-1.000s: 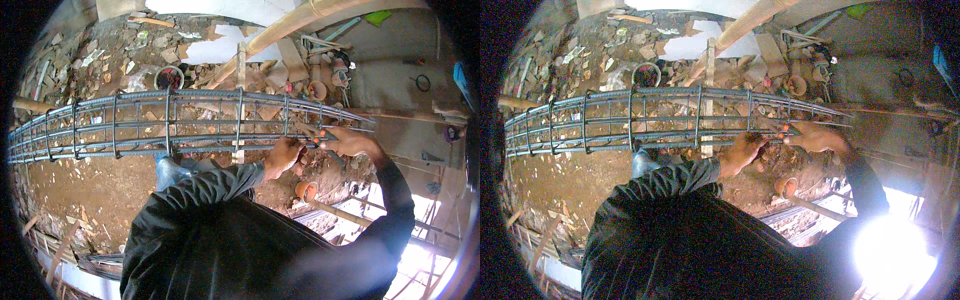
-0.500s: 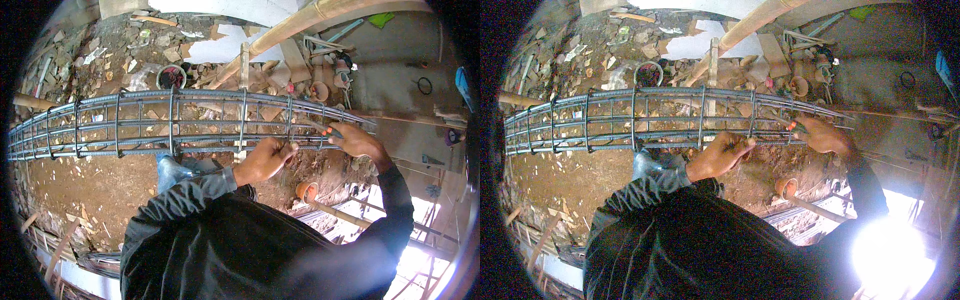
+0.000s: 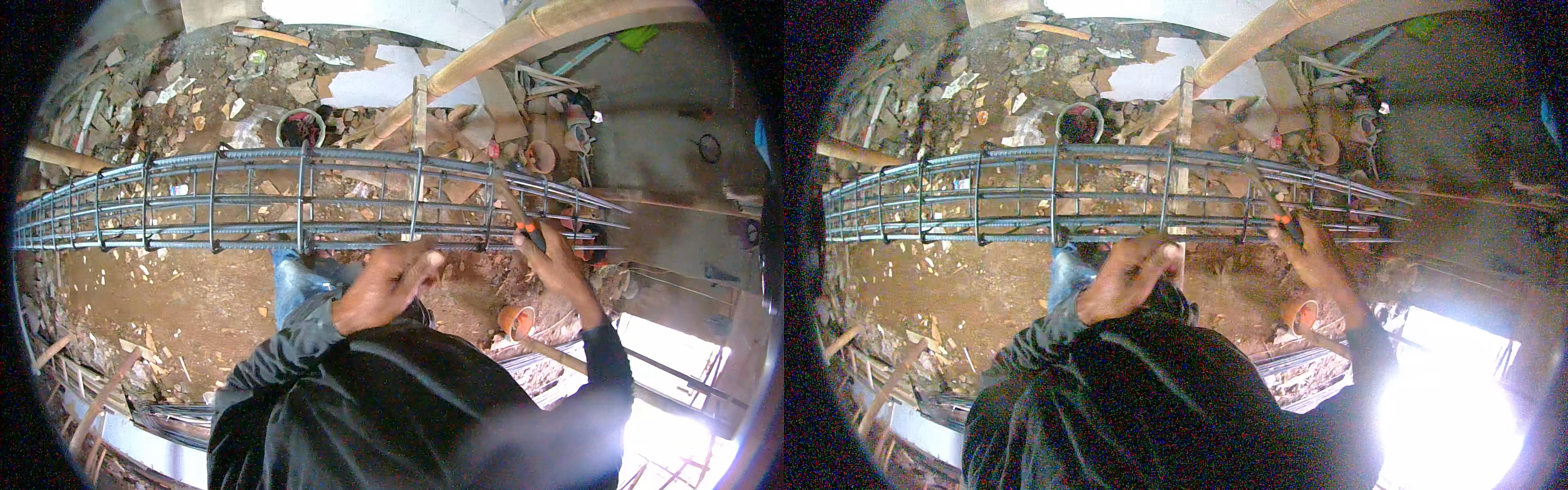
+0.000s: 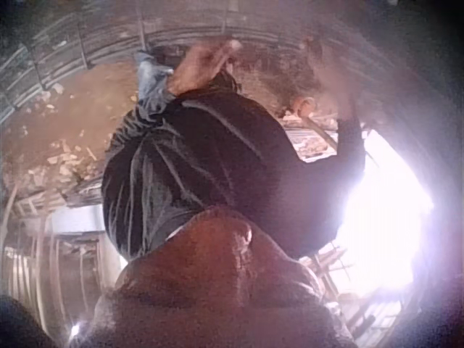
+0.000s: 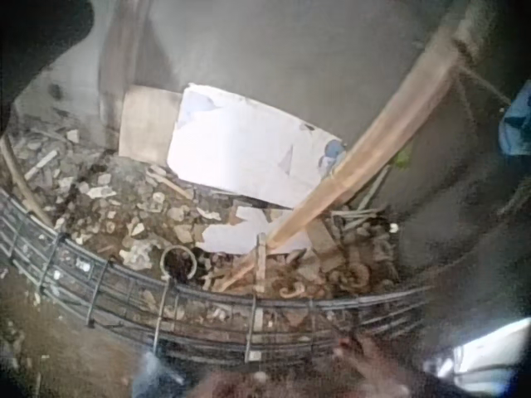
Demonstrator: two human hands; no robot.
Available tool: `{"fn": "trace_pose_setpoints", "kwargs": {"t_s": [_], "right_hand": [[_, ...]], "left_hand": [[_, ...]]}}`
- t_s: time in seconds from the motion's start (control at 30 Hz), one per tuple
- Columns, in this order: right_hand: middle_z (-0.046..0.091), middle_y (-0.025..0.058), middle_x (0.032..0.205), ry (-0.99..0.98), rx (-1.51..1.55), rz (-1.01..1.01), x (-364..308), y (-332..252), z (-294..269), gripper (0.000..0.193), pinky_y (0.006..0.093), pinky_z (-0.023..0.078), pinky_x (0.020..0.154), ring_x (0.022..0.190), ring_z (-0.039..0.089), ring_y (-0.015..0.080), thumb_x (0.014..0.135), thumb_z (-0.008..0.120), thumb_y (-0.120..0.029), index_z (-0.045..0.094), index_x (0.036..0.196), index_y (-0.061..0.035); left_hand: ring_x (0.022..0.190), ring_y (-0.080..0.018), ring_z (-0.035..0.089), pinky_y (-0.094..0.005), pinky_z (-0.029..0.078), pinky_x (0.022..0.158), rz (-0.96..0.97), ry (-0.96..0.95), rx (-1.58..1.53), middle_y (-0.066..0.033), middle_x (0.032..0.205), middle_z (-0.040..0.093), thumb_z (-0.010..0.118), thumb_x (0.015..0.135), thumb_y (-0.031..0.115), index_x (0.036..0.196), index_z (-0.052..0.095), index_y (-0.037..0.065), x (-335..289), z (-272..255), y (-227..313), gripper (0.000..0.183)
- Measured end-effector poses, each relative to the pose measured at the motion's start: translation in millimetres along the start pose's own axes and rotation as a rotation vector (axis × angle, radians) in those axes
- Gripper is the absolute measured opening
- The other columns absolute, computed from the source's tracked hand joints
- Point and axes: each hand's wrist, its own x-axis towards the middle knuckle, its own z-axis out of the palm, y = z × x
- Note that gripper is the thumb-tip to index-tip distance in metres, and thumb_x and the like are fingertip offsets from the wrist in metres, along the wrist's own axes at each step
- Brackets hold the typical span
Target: The person assembles a rebar cage by tying intersecting steel bars with wire using pliers. They repeatedly wrap wire around bar intersections and twist it to secure the structure.
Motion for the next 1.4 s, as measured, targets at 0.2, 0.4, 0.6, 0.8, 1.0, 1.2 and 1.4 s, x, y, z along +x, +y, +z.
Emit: {"fn": "trace_pose_setpoints", "kwargs": {"t_s": [0.2, 0.4, 0.6, 0.8, 1.0, 1.2, 1.4], "right_hand": [[0.061, 0.0073, 0.102, 0.468, 0.303, -0.008, 7.8, 19.6, 64.2, 0.055, 0.0386, 0.048, 0.086, 0.093, 0.056, 0.0225, 0.103, 0.074, -0.048, 0.061, 0.130, -0.0022], [0.064, 0.0188, 0.115, 0.785, -0.048, 0.024, 23.3, 34.5, 89.6, 0.061, 0.0475, 0.049, 0.095, 0.106, 0.062, 0.0366, 0.099, 0.079, -0.046, 0.059, 0.136, -0.0020], [0.057, 0.0267, 0.148, 0.752, -0.161, 0.160, 31.5, 32.9, 90.8, 0.080, 0.0648, 0.032, 0.122, 0.140, 0.047, 0.0518, 0.088, 0.086, -0.047, 0.055, 0.154, -0.0135], [0.066, 0.0197, 0.128, 0.917, 0.019, -0.064, 19.0, 2.5, 87.2, 0.058, 0.0526, 0.044, 0.109, 0.123, 0.058, 0.0412, 0.091, 0.086, -0.031, 0.066, 0.142, -0.0100], [0.080, 0.0141, 0.116, 0.177, 0.861, -0.313, -13.2, -66.3, 131.6, 0.032, 0.0404, 0.059, 0.086, 0.101, 0.077, 0.0258, 0.099, 0.082, -0.027, 0.077, 0.119, -0.0030], [0.079, 0.0056, 0.108, 0.174, 0.857, -0.643, -7.9, -110.0, 179.7, 0.020, 0.0285, 0.057, 0.086, 0.096, 0.071, 0.0118, 0.110, 0.068, -0.017, 0.078, 0.118, -0.0017], [0.080, 0.0087, 0.097, 0.100, 1.134, -0.389, -5.3, -100.6, 163.2, 0.022, 0.0295, 0.060, 0.079, 0.088, 0.074, 0.0132, 0.110, 0.067, -0.017, 0.077, 0.120, -0.0003]], "left_hand": [[0.072, -0.0181, 0.048, -0.0394, 0.044, 0.067, -0.218, 0.572, 0.177, -0.0113, 0.077, 0.052, 0.047, 0.118, 0.037, 0.103, 0.063, -0.005, -36.9, -31.9, 19.8, 0.048], [0.076, -0.0474, 0.063, -0.0493, 0.047, 0.067, -0.269, 0.446, 0.707, -0.0269, 0.086, 0.067, 0.050, 0.116, 0.030, 0.098, 0.069, 0.000, -52.6, -40.6, -0.8, 0.040], [0.083, -0.0525, 0.066, -0.0514, 0.051, 0.068, -0.294, 0.441, 0.887, -0.0271, 0.095, 0.069, 0.053, 0.113, 0.016, 0.120, 0.063, 0.004, -58.3, -22.1, -8.3, 0.017], [0.079, -0.0297, 0.067, -0.0390, 0.053, 0.073, -0.282, 0.480, 0.595, -0.0204, 0.094, 0.070, 0.056, 0.112, 0.011, 0.125, 0.066, 0.003, -58.4, -9.4, -2.7, 0.018], [0.087, -0.0087, 0.059, -0.0256, 0.047, 0.076, -0.408, 0.501, -0.196, 0.0008, 0.102, 0.070, 0.060, 0.115, 0.024, 0.126, 0.068, 0.004, -57.5, -3.8, -3.7, 0.025], [0.083, -0.0061, 0.051, -0.0245, 0.042, 0.069, -0.369, 0.383, -0.092, 0.0031, 0.098, 0.064, 0.059, 0.116, 0.032, 0.121, 0.068, 0.004, -60.9, 7.6, 17.2, 0.030], [0.100, -0.0159, 0.068, -0.0310, 0.057, 0.084, -0.641, 0.332, -0.235, -0.0084, 0.113, 0.073, 0.061, 0.114, 0.037, 0.134, 0.067, -0.001, -67.6, -3.4, 31.8, 0.044]]}}
